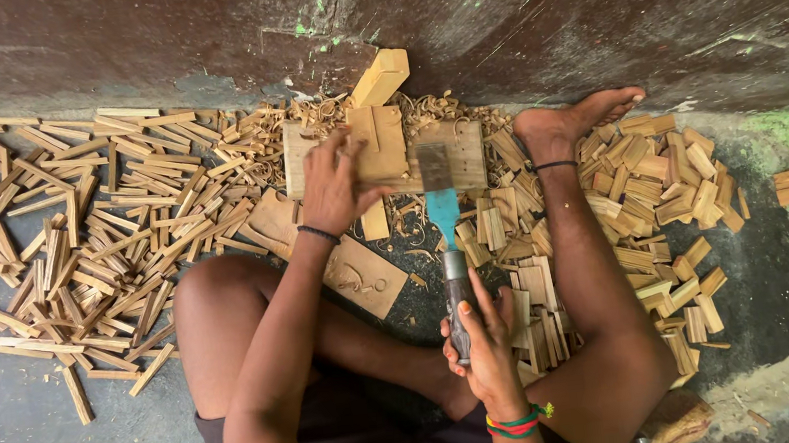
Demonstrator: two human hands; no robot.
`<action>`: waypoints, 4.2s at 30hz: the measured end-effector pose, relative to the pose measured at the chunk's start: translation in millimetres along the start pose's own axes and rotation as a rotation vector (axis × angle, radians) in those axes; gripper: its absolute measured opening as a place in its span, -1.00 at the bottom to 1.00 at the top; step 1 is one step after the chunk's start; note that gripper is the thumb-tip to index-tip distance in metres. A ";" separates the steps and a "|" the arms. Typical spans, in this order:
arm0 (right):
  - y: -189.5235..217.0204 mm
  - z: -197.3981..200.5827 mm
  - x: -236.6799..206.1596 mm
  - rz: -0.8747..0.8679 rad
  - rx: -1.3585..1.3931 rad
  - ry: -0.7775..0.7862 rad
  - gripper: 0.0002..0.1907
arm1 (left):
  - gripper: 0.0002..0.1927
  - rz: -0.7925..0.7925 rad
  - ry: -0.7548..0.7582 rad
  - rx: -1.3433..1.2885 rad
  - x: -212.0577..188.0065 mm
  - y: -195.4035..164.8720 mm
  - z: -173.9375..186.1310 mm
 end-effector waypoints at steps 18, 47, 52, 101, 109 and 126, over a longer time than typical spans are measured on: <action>11.1 -11.6 -4.6 -0.094 0.017 0.128 -0.32 | -0.58 -0.250 0.500 -0.281 -7.4 -101.9 -8.3; 8.5 -36.4 2.8 -0.151 -0.104 0.169 -0.25 | -0.58 -0.145 0.611 -0.228 2.6 -75.9 -32.8; 9.2 -46.3 0.1 -0.171 -0.121 0.131 -0.27 | -0.55 -0.156 0.645 -0.171 3.5 -72.6 -30.2; 3.8 -35.5 54.4 0.067 0.326 0.166 -0.37 | -0.73 -0.229 0.107 -0.247 -0.5 -18.4 5.6; 19.8 -6.7 40.0 0.195 0.200 0.010 -0.39 | -0.40 0.003 0.024 0.125 8.8 -10.3 0.3; -11.2 5.0 4.6 0.073 0.032 -0.036 -0.34 | -0.59 0.100 0.088 0.159 21.7 2.8 10.2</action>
Point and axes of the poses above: each hand's wrist, its own x-axis towards the middle knuckle, its own z-axis out of the back of the hand, y = z × x, the point moved 1 cm from there along x, towards the middle knuckle, and after that the axes turned 15 degrees about z, right-handed, at the moved point
